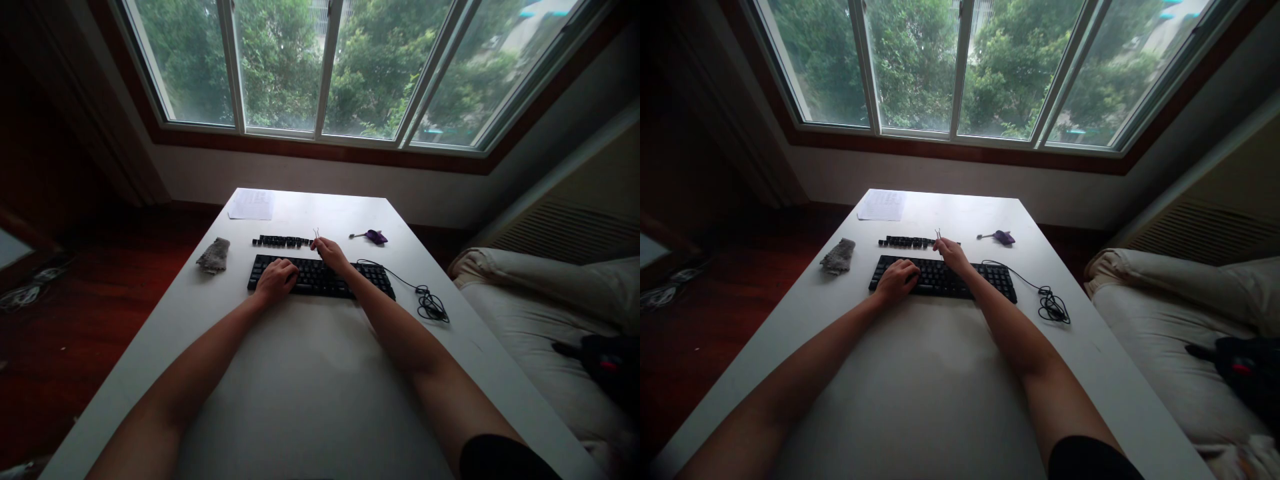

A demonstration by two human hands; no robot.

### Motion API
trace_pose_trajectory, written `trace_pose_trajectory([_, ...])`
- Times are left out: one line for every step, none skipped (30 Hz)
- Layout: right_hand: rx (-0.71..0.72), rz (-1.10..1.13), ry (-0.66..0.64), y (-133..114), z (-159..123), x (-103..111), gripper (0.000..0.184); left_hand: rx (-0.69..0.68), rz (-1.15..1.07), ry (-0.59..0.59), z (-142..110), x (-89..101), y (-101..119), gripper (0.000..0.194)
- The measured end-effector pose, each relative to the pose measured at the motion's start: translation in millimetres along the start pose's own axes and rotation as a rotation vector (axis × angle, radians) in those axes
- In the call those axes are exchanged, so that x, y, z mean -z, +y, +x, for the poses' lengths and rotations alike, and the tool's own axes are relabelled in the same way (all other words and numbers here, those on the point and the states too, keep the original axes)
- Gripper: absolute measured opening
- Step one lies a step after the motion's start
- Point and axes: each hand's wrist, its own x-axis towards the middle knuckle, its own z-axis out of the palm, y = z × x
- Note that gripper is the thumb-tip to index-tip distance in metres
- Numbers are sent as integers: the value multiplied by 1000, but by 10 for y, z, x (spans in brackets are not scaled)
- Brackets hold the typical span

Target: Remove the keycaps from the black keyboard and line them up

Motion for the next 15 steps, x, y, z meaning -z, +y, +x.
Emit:
trace_pose_trajectory([3, 29, 3, 13, -25, 12, 47, 4, -1, 7, 0, 0, 6, 15])
trace_pose_trajectory([4, 65, 3, 29, -48, 18, 44, 9, -1, 15, -1, 0, 12, 15])
trace_pose_trajectory([1, 106, 0, 45, -67, 19, 42, 14, 0, 21, -2, 0, 18, 15])
trace_pose_trajectory([-6, 146, -5, 62, -83, 18, 42, 20, 1, 26, -2, 1, 24, 15])
trace_pose_trajectory([-13, 178, -16, 80, -94, 17, 41, 24, 4, 28, -3, 2, 30, 15])
trace_pose_trajectory([-16, 196, -30, 98, -103, 17, 41, 27, 8, 29, -3, 3, 34, 15])
trace_pose_trajectory([-13, 200, -47, 118, -107, 21, 40, 29, 11, 29, -3, 4, 38, 15])
trace_pose_trajectory([-7, 193, -66, 138, -110, 29, 39, 29, 15, 28, -3, 5, 41, 15])
trace_pose_trajectory([1, 184, -80, 159, -110, 41, 37, 28, 19, 26, -2, 5, 42, 15])
trace_pose_trajectory([6, 177, -87, 181, -110, 56, 36, 27, 23, 23, -2, 5, 42, 15])
trace_pose_trajectory([7, 177, -85, 201, -109, 72, 35, 26, 28, 21, -1, 4, 41, 15])
trace_pose_trajectory([9, 185, -71, 220, -109, 87, 34, 26, 34, 18, -1, 3, 40, 15])
trace_pose_trajectory([11, 197, -52, 236, -111, 101, 34, 27, 40, 16, -1, 1, 38, 14])
trace_pose_trajectory([13, 206, -29, 248, -113, 112, 34, 28, 47, 14, -1, -1, 36, 14])
trace_pose_trajectory([13, 210, -2, 257, -116, 120, 34, 29, 51, 12, -2, -3, 35, 14])
